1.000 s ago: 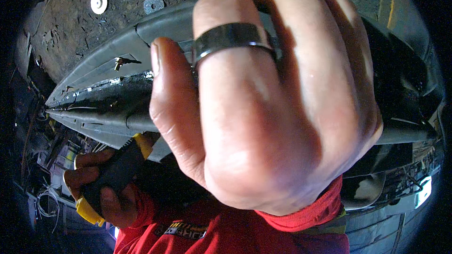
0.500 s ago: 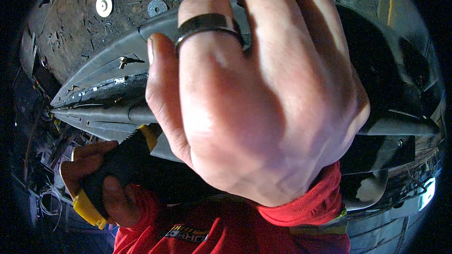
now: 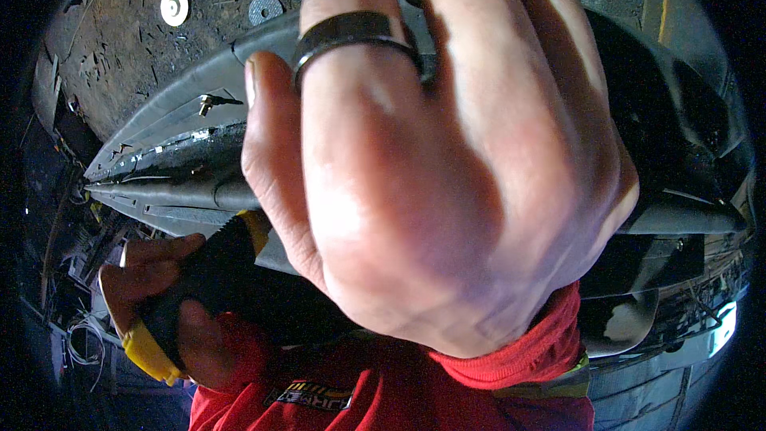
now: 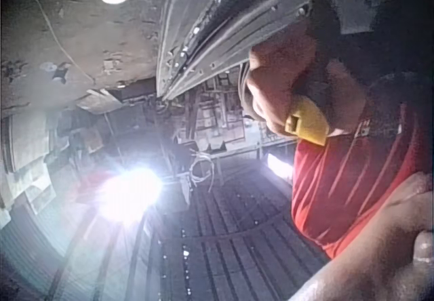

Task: The person uses a yellow utility knife to scrape and clean the surface of a large, curved metal vehicle part. They repeatedly scrape along the seams and edges of the component, removing debris or residue. The person works methodically along the length of the part, occasionally adjusting their grip on the tool.

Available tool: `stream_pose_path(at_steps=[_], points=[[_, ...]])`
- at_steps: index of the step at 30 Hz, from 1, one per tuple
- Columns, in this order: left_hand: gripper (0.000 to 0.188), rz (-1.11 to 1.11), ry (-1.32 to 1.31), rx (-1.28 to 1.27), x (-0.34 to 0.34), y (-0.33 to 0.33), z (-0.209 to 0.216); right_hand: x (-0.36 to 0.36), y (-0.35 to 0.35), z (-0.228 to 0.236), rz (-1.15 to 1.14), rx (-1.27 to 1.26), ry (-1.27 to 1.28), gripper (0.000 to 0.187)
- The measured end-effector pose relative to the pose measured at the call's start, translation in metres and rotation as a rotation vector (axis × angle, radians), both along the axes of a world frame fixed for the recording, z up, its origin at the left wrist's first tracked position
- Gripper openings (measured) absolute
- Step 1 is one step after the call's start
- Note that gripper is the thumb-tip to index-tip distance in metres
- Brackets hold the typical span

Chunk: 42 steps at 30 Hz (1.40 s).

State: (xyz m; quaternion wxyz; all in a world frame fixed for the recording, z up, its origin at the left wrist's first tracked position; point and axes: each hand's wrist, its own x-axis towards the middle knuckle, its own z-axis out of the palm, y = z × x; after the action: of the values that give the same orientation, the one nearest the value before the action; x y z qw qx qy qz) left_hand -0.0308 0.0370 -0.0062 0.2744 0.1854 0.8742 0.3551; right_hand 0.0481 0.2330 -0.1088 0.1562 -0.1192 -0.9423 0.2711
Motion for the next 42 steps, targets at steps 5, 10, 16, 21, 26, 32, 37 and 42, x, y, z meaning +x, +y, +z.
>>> stream_pose_path(at_steps=[5,10,16,21,26,32,37,42], points=[[0.036,0.067,-0.043,-0.008,-0.006,0.0,0.001,0.001,0.001,-0.001,-0.013,0.024,0.028,0.017],[0.036,0.095,-0.023,-0.049,0.0,0.008,0.002,-0.012,-0.009,0.023,-0.106,0.075,-0.202,0.016],[0.029,0.055,0.03,0.007,0.011,0.005,0.006,-0.004,-0.018,0.007,-0.233,0.067,0.018,0.015],[0.026,-0.016,0.138,-0.007,0.017,0.003,0.009,-0.002,-0.017,0.012,-0.24,0.059,-0.051,0.015],[0.026,0.006,0.138,-0.014,0.019,0.006,0.011,0.001,-0.018,0.011,-0.266,0.059,-0.089,0.015],[0.025,0.03,0.088,0.015,0.018,0.007,0.012,0.003,-0.015,0.008,-0.29,0.05,-0.114,0.016],[0.025,-0.04,0.08,0.083,0.014,0.002,0.007,0.003,-0.015,0.01,-0.29,0.044,-0.134,0.016],[0.024,0.019,0.034,0.243,0.02,0.003,-0.01,0.001,-0.014,0.013,-0.29,0.039,-0.148,0.017]])
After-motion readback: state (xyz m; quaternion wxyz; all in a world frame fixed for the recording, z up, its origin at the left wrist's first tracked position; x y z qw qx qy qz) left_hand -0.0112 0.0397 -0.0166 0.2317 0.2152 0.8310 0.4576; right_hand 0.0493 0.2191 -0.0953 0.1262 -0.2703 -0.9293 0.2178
